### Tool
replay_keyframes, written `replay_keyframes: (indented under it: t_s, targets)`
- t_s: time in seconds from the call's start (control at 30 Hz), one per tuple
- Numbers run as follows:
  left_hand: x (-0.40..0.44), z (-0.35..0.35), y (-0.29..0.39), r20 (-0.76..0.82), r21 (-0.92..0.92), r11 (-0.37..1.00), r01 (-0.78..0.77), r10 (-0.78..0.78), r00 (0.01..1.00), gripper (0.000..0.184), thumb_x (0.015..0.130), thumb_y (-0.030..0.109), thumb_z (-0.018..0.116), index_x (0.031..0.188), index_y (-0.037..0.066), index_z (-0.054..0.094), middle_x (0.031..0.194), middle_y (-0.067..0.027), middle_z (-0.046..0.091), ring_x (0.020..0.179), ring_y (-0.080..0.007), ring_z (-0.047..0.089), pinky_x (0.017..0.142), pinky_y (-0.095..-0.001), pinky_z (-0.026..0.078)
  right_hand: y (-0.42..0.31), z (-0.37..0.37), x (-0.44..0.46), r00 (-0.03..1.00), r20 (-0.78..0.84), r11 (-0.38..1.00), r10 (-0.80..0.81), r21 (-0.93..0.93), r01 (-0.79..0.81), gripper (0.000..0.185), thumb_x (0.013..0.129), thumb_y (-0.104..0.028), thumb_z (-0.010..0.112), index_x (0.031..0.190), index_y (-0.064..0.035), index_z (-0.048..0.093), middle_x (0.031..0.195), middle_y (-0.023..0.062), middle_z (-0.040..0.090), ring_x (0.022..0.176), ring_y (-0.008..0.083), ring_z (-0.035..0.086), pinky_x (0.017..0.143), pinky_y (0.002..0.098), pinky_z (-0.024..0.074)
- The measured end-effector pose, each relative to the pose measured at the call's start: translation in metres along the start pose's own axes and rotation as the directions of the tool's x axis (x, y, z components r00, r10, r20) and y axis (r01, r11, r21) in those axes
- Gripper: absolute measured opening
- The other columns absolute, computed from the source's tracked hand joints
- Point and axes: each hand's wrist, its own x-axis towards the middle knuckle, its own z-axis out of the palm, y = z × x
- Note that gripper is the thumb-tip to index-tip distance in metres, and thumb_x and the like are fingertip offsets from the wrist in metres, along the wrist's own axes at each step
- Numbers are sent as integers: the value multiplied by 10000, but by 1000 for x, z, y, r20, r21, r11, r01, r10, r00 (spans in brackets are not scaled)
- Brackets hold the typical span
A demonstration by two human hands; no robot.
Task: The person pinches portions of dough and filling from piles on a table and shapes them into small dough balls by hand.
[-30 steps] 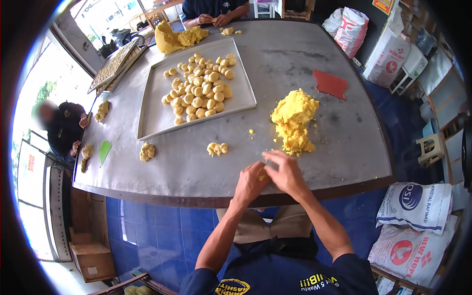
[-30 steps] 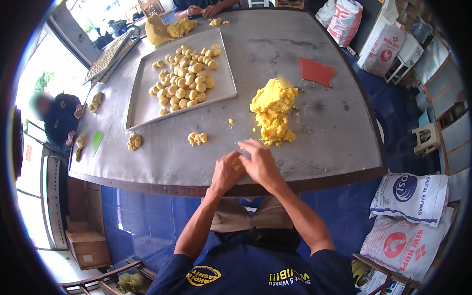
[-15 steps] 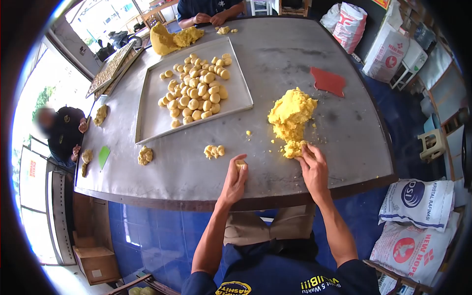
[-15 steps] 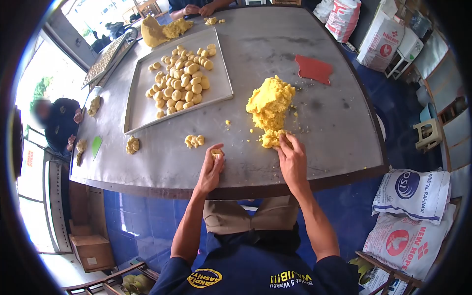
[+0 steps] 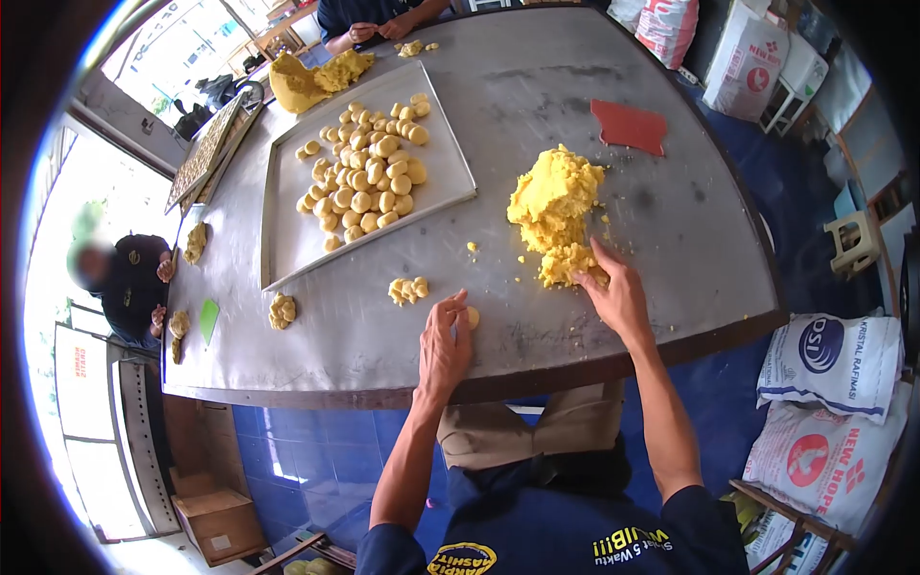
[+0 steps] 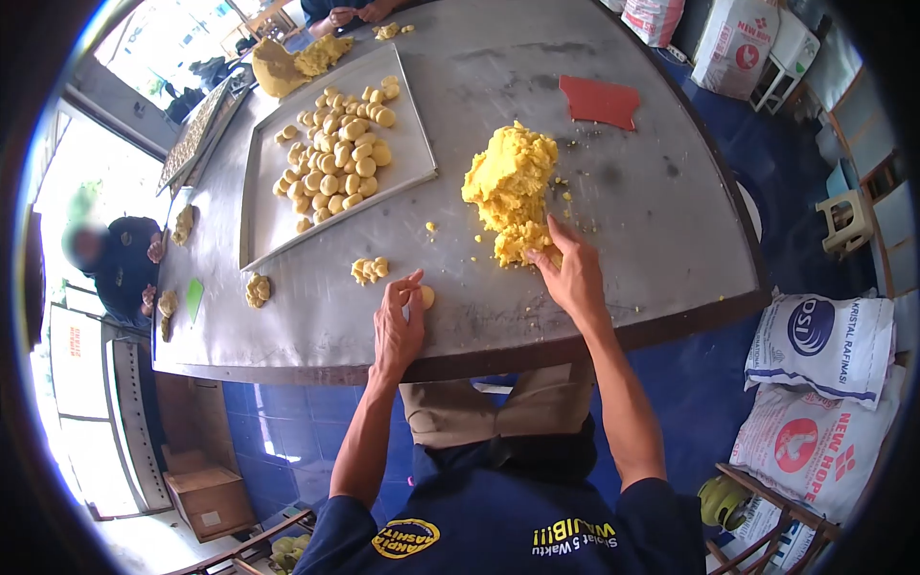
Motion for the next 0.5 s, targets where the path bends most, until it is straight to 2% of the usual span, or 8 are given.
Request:
replay_keyframes:
  t_s: [0.07, 0.17, 0.27, 0.3, 0.33, 0.4, 0.47, 0.5]
  targets:
    - [-4, -4, 12, 24, -47, 998, 43, -42, 999, 187, 1032, 171, 520, 1015, 12, 619, 1094, -201, 712, 1000, -365, 691, 910, -434, 527, 4, 3, 4, 983, 110, 956, 150, 238, -172, 510, 875, -192, 767, 1327, -1, 627, 1241, 264, 661, 1105, 389, 672, 908, 372, 532]
    - [29, -18, 14, 136, 16, 993, 117, -118, 984, 263, 1067, 224, 447, 982, 8, 571, 1054, -208, 714, 909, -397, 695, 833, -449, 536, -1, -1, 8, 977, 136, 962, 163, 196, -188, 493, 876, -142, 757, 1318, 24, 615, 1205, 268, 655, 1088, 381, 682, 889, 367, 542]
    - [70, -10, 26, 89, 205, 963, 172, -194, 977, 256, 1060, 248, 444, 989, 32, 564, 970, -181, 703, 892, -384, 660, 801, -470, 497, 13, 2, 12, 980, 147, 958, 132, 236, -165, 452, 877, -105, 742, 1293, 32, 630, 1205, 249, 658, 1090, 356, 685, 879, 357, 544]
    - [75, 4, 14, 36, 403, 915, -27, 13, 999, 232, 1045, 249, 466, 987, 49, 570, 944, -162, 679, 894, -358, 630, 805, -461, 466, 8, 0, 12, 972, 178, 960, 156, 205, -191, 435, 884, -81, 722, 1288, 52, 628, 1208, 259, 667, 1112, 384, 667, 901, 382, 528]
    - [77, 25, -8, 28, 590, 783, -196, 223, 974, 208, 1030, 250, 488, 985, 66, 575, 919, -142, 656, 897, -332, 600, 809, -453, 435, 6, 0, 11, 985, 152, 985, 85, 134, -106, 426, 890, -58, 704, 1293, 54, 622, 1224, 257, 664, 1105, 378, 672, 892, 380, 533]
    - [72, 41, -15, -23, 518, 831, -202, 250, 968, 137, 981, 216, 551, 976, 84, 586, 951, -99, 616, 948, -294, 552, 856, -433, 381, 5, 2, 8, 991, 114, 998, -64, -14, 66, 413, 902, -13, 668, 1305, 57, 609, 1255, 255, 658, 1091, 367, 684, 872, 376, 545]
    - [72, 31, 2, -42, 503, 828, -246, 308, 950, 112, 974, 189, 555, 980, 80, 582, 966, -89, 606, 952, -293, 551, 861, -426, 368, -1, 1, 1, 987, 96, 990, -130, -39, 134, 504, 884, -33, 699, 1353, 75, 549, 1326, 256, 608, 1179, 416, 605, 967, 423, 487]
    - [65, 24, 5, 2, 460, 867, -193, 216, 976, 188, 968, 220, 561, 1053, 58, 608, 1002, -108, 622, 989, -289, 554, 891, -427, 378, -9, -4, -4, 983, 62, 981, -171, -80, 176, 536, 875, -43, 714, 1368, 71, 538, 1337, 255, 601, 1196, 413, 594, 988, 430, 468]
